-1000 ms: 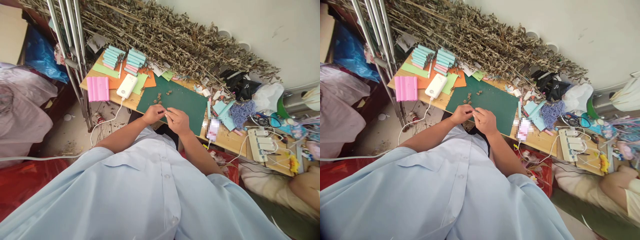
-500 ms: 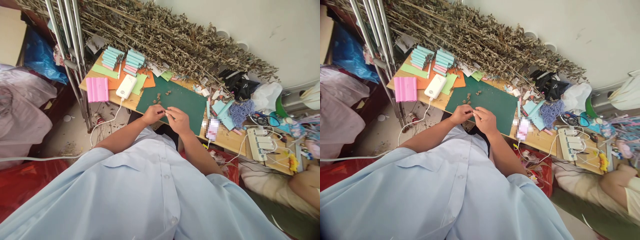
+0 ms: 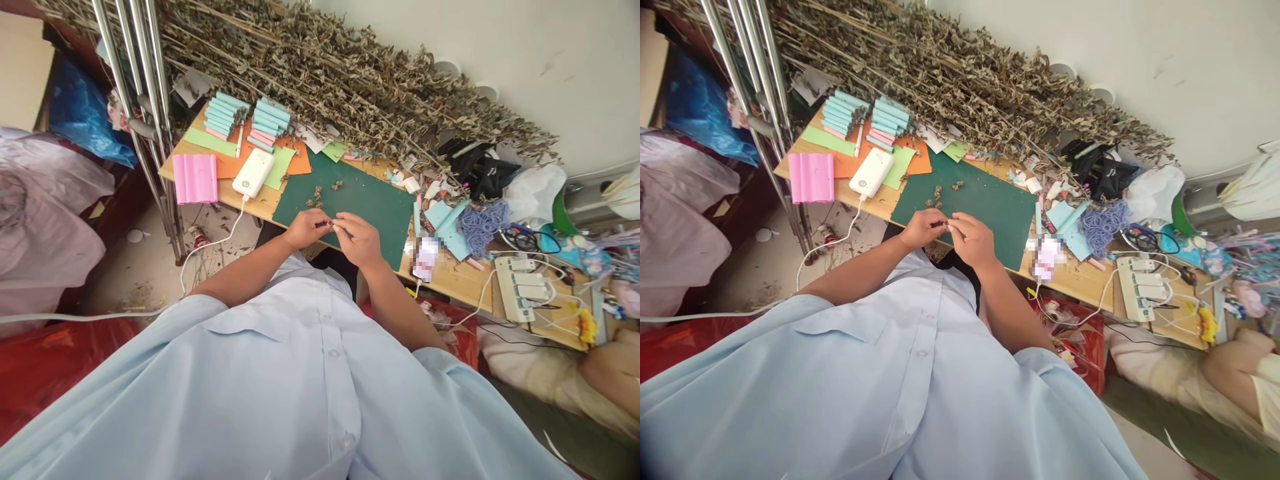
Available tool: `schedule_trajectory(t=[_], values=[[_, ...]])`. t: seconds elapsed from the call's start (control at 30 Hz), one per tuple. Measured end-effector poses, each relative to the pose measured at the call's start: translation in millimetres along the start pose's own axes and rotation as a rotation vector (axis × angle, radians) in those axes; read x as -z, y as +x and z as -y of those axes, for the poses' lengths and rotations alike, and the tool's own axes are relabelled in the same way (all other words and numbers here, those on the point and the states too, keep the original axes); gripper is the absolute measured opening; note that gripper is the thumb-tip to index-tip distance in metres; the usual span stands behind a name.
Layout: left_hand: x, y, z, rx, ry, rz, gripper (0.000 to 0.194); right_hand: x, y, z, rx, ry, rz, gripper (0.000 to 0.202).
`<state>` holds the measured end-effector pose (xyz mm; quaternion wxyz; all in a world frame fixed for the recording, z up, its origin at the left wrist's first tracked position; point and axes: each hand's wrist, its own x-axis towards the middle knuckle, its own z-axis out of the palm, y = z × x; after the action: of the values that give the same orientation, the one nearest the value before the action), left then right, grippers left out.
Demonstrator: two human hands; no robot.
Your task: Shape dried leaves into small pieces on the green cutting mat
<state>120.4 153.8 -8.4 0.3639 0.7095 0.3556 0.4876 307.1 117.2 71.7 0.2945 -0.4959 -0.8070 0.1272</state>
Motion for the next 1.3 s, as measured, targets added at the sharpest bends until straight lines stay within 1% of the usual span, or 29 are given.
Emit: schedule_trajectory(t=[0.1,0.27,0.3,0.37,0.43,0.47,0.6,0.67,0.77,0.93,1.03,1.1,1.13,1.23,1.3], values=[[0.2,0.1,-1.3,0.007,0.012,-0.006,0.031,1.7,0.8,1.5,-0.013,0.035,-0.023,0.028],[-0.3,-1.0,-0.3,0.004,0.014,-0.007,0.028,-0.9,-2.4,4.5,0.001,0.014,0.056,0.025],[-0.2,-1.0,-0.6,0.008,0.014,-0.006,0.028,-1.9,-2.1,3.4,-0.013,0.034,0.039,0.025],[0.2,-0.9,-2.0,0.021,0.016,-0.003,0.029,-5.2,0.7,-2.9,-0.067,0.096,-0.035,0.026],[0.5,-0.9,-4.0,0.032,0.021,-0.002,0.029,-11.7,6.8,-14.5,-0.137,0.147,-0.096,0.026],[0.5,-1.0,-4.8,0.034,0.023,-0.003,0.028,-16.3,11.0,-21.5,-0.165,0.161,-0.096,0.025],[-0.4,-2.9,-5.6,0.023,0.044,-0.006,0.028,-40.3,33.6,-46.1,-0.185,0.17,0.034,0.02],[-0.8,-4.0,-5.0,0.017,0.049,-0.011,0.028,-50.7,46.1,-51.9,-0.163,0.164,0.108,0.021],[-1.0,-4.4,-4.2,0.015,0.043,-0.026,0.029,-60.2,61.9,-55.6,-0.104,0.157,0.207,0.023],[-0.9,-3.5,-4.1,-0.015,0.029,-0.028,0.028,-69.4,74.5,-62.7,0.013,0.1,0.287,0.018],[-0.7,-3.0,-4.5,-0.011,0.036,-0.026,0.028,-75.0,76.9,-64.2,0.064,0.066,0.3,0.02],[-0.3,-2.7,-4.9,0.003,0.036,-0.027,0.029,-75.9,77.3,-64.1,0.058,0.074,0.262,0.02],[-0.1,-2.4,-5.2,0.009,0.031,-0.028,0.028,-74.7,76.7,-64.4,0.036,0.083,0.22,0.02],[1.0,-1.3,-6.9,0.032,0.018,-0.028,0.026,-63.1,68.6,-70.6,-0.075,0.104,0.033,0.019],[1.7,-0.4,-8.7,0.059,0.01,-0.038,0.026,-50.7,55.9,-79.5,-0.146,0.103,-0.066,0.02]])
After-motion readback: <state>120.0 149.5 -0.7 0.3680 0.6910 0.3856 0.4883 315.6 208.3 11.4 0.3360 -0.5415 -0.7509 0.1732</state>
